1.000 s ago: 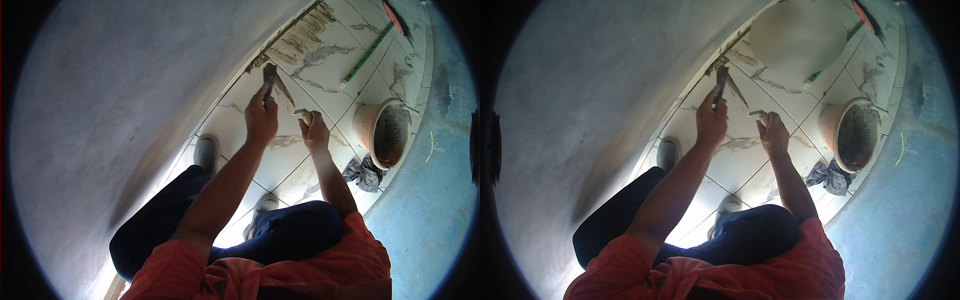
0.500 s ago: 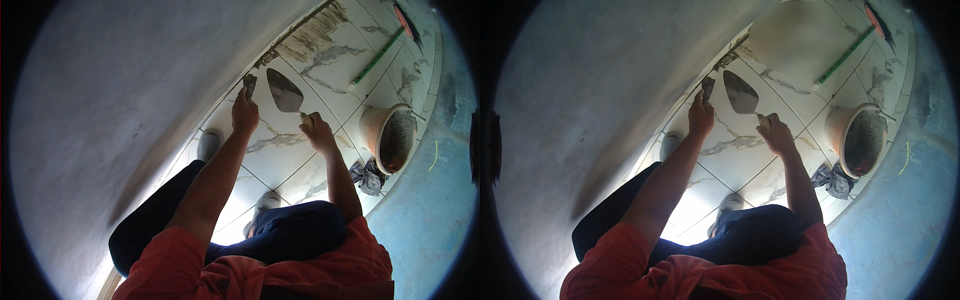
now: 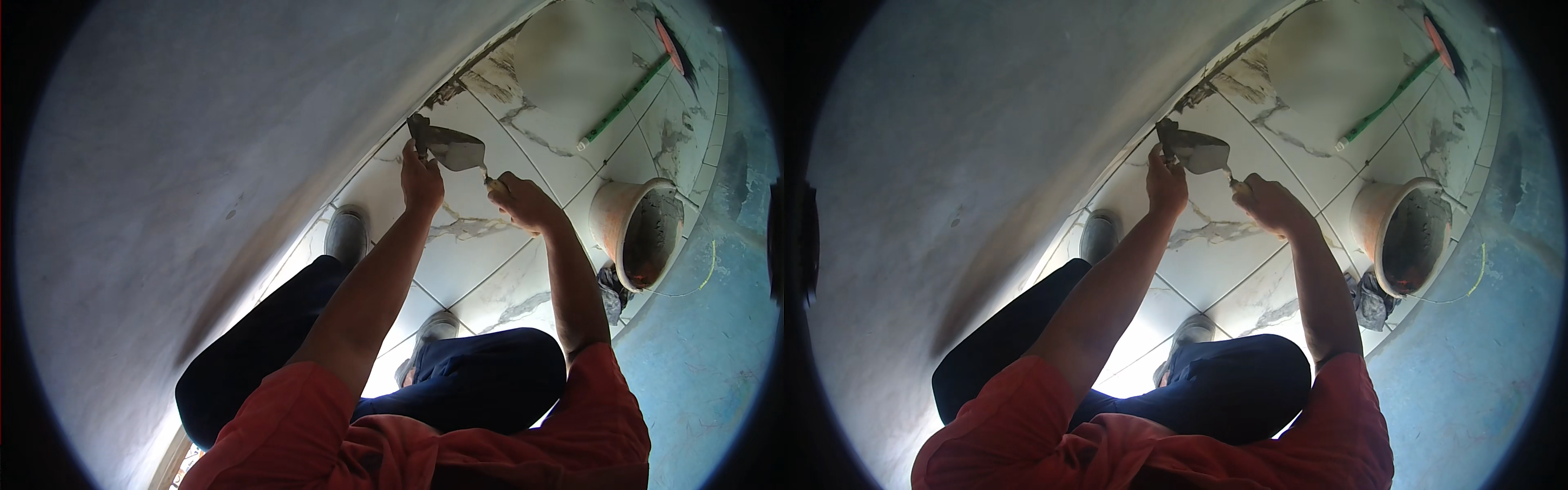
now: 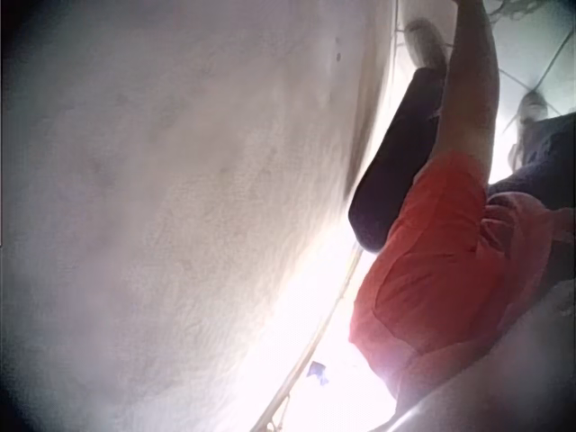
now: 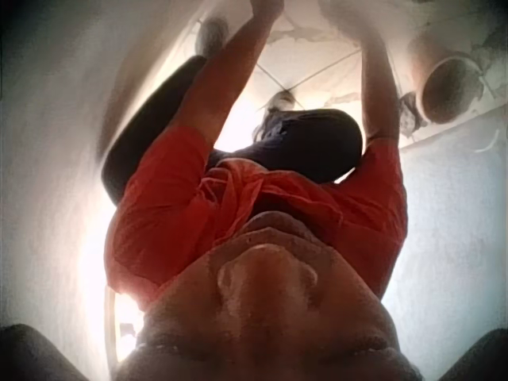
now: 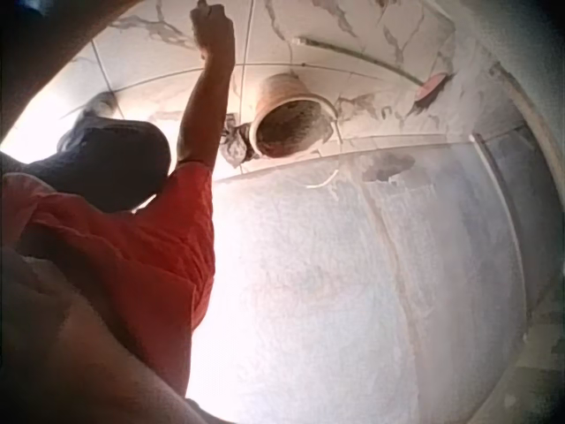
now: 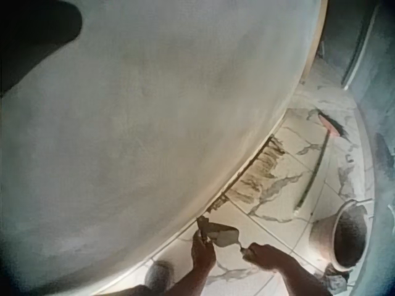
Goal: The person applies grout to the gaps between floor tiles using a grout float and a smaller tool. They repeatedly scoop grout from a bucket and press it into the tile joints, smoothing the surface.
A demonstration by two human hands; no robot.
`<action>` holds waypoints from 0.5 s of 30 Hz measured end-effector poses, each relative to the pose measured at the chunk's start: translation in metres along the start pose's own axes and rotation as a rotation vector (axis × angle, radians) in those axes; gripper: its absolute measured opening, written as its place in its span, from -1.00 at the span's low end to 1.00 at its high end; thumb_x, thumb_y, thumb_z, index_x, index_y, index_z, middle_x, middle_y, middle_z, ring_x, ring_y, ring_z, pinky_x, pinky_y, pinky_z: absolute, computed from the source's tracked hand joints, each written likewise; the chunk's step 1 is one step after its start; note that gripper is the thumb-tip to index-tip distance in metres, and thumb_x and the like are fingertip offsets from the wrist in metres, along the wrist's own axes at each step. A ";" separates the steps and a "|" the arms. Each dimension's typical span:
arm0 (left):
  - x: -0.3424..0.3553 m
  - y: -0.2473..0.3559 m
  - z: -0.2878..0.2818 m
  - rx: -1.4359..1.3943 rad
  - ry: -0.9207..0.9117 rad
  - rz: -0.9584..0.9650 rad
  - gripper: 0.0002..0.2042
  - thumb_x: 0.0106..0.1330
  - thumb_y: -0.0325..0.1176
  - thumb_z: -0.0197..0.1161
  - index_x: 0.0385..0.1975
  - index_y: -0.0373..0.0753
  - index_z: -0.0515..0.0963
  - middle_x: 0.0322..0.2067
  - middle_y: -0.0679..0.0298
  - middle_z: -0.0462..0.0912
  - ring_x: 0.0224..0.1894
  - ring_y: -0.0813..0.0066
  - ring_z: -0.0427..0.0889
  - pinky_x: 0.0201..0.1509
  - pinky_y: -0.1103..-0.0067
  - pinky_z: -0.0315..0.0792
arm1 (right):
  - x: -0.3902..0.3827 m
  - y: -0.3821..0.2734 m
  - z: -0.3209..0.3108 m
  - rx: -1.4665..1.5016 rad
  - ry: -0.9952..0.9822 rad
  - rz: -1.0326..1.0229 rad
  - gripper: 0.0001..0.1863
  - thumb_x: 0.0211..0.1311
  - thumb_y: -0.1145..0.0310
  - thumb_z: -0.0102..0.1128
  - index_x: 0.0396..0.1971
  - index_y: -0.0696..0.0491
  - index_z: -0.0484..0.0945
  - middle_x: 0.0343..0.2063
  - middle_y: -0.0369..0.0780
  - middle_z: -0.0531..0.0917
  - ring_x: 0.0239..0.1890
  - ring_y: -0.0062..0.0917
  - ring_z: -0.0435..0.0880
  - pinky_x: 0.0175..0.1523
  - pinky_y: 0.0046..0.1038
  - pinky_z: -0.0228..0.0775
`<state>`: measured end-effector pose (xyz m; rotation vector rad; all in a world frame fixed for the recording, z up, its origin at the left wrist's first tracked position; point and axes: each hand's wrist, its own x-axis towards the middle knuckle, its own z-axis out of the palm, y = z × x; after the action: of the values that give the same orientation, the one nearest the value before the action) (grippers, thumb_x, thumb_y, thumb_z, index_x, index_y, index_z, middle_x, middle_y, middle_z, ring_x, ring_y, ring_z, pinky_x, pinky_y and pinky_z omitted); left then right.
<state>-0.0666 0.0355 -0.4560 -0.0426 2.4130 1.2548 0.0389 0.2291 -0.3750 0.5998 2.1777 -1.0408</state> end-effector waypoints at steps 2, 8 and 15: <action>-0.001 -0.002 0.002 -0.016 -0.012 -0.016 -0.38 0.36 -0.52 0.22 0.42 -0.32 0.17 0.14 -0.16 0.54 0.17 -0.10 0.57 0.23 0.18 0.43 | 0.004 -0.011 -0.006 0.011 -0.021 0.026 -0.58 0.43 0.02 0.14 -0.03 0.10 0.52 -0.42 -0.18 0.69 -0.51 -0.49 0.63 -0.37 -0.38 0.53; 0.000 -0.006 0.002 -0.015 0.013 -0.029 -0.38 0.36 -0.52 0.22 0.41 -0.32 0.17 0.15 -0.18 0.52 0.17 -0.10 0.57 0.23 0.18 0.43 | 0.030 -0.031 -0.016 -0.040 -0.057 0.075 -0.56 0.40 0.00 0.13 -0.04 0.10 0.52 -0.37 -0.13 0.74 -0.24 -0.27 0.75 -0.07 -0.21 0.55; -0.022 -0.009 -0.010 -0.036 -0.013 -0.093 -0.39 0.36 -0.51 0.22 0.40 -0.30 0.17 0.10 -0.16 0.55 0.11 -0.10 0.60 0.18 0.18 0.45 | 0.025 -0.044 -0.020 0.023 -0.086 0.137 -0.56 0.41 0.00 0.10 -0.05 0.11 0.53 -0.38 -0.11 0.73 -0.25 -0.26 0.75 -0.08 -0.20 0.56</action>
<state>-0.0483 0.0185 -0.4502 -0.1551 2.3488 1.2522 -0.0131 0.2232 -0.3606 0.6922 2.0234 -1.0012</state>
